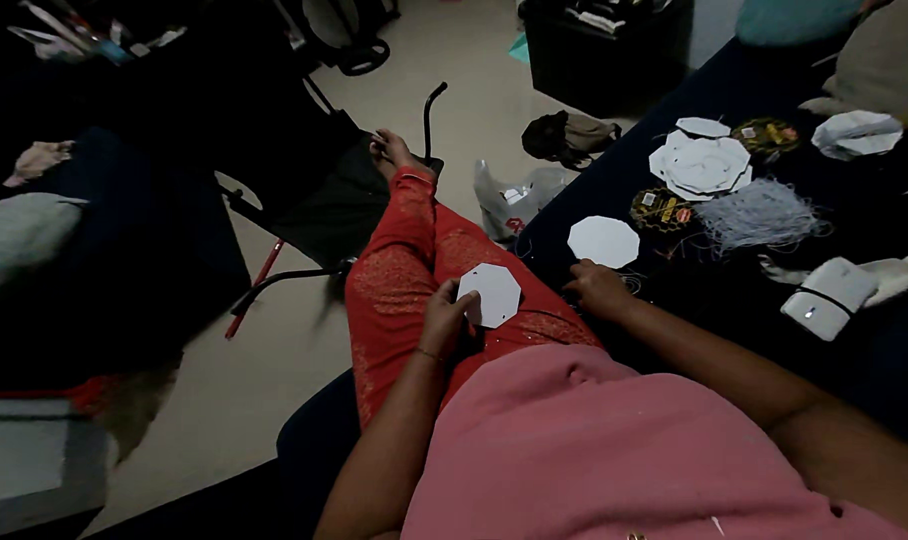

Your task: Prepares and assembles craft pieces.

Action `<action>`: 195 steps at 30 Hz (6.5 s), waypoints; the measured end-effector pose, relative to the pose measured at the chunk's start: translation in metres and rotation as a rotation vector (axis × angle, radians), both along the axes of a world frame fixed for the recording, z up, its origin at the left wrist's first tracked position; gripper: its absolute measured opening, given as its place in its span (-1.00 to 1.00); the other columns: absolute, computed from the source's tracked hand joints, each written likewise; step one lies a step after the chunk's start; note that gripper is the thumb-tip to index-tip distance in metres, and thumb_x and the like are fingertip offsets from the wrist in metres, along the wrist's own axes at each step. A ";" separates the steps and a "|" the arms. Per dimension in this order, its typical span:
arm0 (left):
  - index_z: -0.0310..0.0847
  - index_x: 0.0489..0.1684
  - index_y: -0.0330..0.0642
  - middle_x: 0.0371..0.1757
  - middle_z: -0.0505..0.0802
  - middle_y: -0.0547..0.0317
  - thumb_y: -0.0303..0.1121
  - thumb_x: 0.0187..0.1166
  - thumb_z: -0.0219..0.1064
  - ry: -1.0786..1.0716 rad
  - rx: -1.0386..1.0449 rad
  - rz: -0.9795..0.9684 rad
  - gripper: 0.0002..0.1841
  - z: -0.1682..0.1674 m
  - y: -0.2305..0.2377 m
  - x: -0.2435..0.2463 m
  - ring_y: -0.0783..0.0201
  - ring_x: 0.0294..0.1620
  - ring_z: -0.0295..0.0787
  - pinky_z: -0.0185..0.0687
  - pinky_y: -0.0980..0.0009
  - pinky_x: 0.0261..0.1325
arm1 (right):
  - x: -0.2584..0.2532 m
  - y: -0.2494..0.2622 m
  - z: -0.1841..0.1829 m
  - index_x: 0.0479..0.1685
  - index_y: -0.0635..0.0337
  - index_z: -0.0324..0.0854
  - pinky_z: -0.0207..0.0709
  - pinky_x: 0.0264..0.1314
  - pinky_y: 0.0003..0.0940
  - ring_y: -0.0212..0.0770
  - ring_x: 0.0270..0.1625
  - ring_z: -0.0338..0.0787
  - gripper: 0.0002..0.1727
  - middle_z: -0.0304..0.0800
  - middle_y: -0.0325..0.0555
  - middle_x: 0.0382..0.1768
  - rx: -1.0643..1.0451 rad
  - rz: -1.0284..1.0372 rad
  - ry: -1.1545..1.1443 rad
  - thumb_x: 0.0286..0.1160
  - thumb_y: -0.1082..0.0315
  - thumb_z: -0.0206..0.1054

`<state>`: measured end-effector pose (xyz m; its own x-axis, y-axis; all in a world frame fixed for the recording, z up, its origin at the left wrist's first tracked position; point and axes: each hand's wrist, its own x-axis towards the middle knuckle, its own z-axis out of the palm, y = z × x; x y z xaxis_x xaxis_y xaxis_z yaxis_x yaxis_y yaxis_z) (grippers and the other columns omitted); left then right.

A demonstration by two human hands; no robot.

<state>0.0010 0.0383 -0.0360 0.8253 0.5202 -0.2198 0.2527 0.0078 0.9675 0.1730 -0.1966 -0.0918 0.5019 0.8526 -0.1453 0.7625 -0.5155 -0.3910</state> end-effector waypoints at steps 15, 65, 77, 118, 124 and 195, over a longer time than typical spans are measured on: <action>0.59 0.11 -0.46 -0.10 0.81 0.01 -0.61 0.58 0.30 -0.117 -0.023 0.069 -0.79 -0.001 0.001 -0.003 0.32 -0.11 0.79 0.75 0.32 0.08 | 0.002 -0.010 0.033 -0.11 0.42 0.79 0.70 0.22 -0.08 -0.01 0.05 0.84 -0.81 0.83 0.19 0.11 0.486 -0.183 0.259 0.55 0.43 0.37; 0.59 0.31 -0.46 0.03 0.84 -0.12 -0.57 0.51 0.28 -0.251 0.433 -0.175 -0.62 0.019 -0.028 -0.008 0.32 -0.03 0.80 0.71 0.40 0.16 | -0.064 0.061 0.059 -0.34 0.26 0.80 0.68 -0.33 -0.34 -0.26 -0.41 0.75 -0.76 0.79 -0.07 -0.41 0.911 -0.008 -0.107 0.49 0.29 0.31; 0.71 0.29 -0.43 0.07 0.85 -0.19 -0.59 0.49 0.26 -0.289 0.602 -0.296 -0.61 0.024 -0.030 -0.009 0.14 0.10 0.81 0.67 0.27 0.32 | -0.063 0.059 0.057 -0.31 0.26 0.81 0.66 -0.30 -0.40 -0.29 -0.39 0.75 -0.76 0.79 -0.06 -0.39 0.930 -0.019 -0.086 0.50 0.29 0.30; 0.78 -0.03 -0.48 -0.07 0.87 -0.10 -0.51 0.47 0.39 -0.235 0.602 -0.166 -0.78 0.031 -0.032 -0.010 0.31 -0.05 0.82 0.71 0.43 0.16 | -0.060 0.044 0.063 -0.20 0.32 0.81 0.73 -0.07 -0.51 -0.39 -0.23 0.83 -0.82 0.88 -0.04 -0.21 1.011 -0.038 0.049 0.53 0.38 0.35; 0.79 -0.06 -0.48 -0.11 0.87 -0.09 -0.54 0.45 0.39 -0.296 0.632 -0.184 -0.79 0.028 -0.034 -0.011 0.32 -0.11 0.82 0.72 0.44 0.09 | -0.067 0.046 0.066 -0.15 0.36 0.75 0.74 -0.04 -0.53 -0.40 -0.20 0.84 -0.86 0.87 -0.04 -0.23 1.025 -0.016 0.103 0.44 0.47 0.40; 0.56 -0.17 -0.34 -0.56 0.52 0.44 -0.49 0.74 0.11 -0.132 -0.073 -0.207 -0.86 0.025 -0.002 -0.008 0.62 -0.57 0.38 0.36 0.67 -0.41 | -0.031 0.014 0.094 -0.14 0.14 0.79 0.77 -0.08 -0.58 -0.57 -0.23 0.83 -0.84 0.89 -0.44 -0.22 0.944 0.161 0.600 0.33 0.49 0.47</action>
<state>-0.0069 0.0365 -0.0107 0.9367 0.3238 -0.1335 0.1274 0.0400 0.9910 0.1420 -0.1825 0.0018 0.4424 0.7972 0.4109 0.3516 0.2673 -0.8972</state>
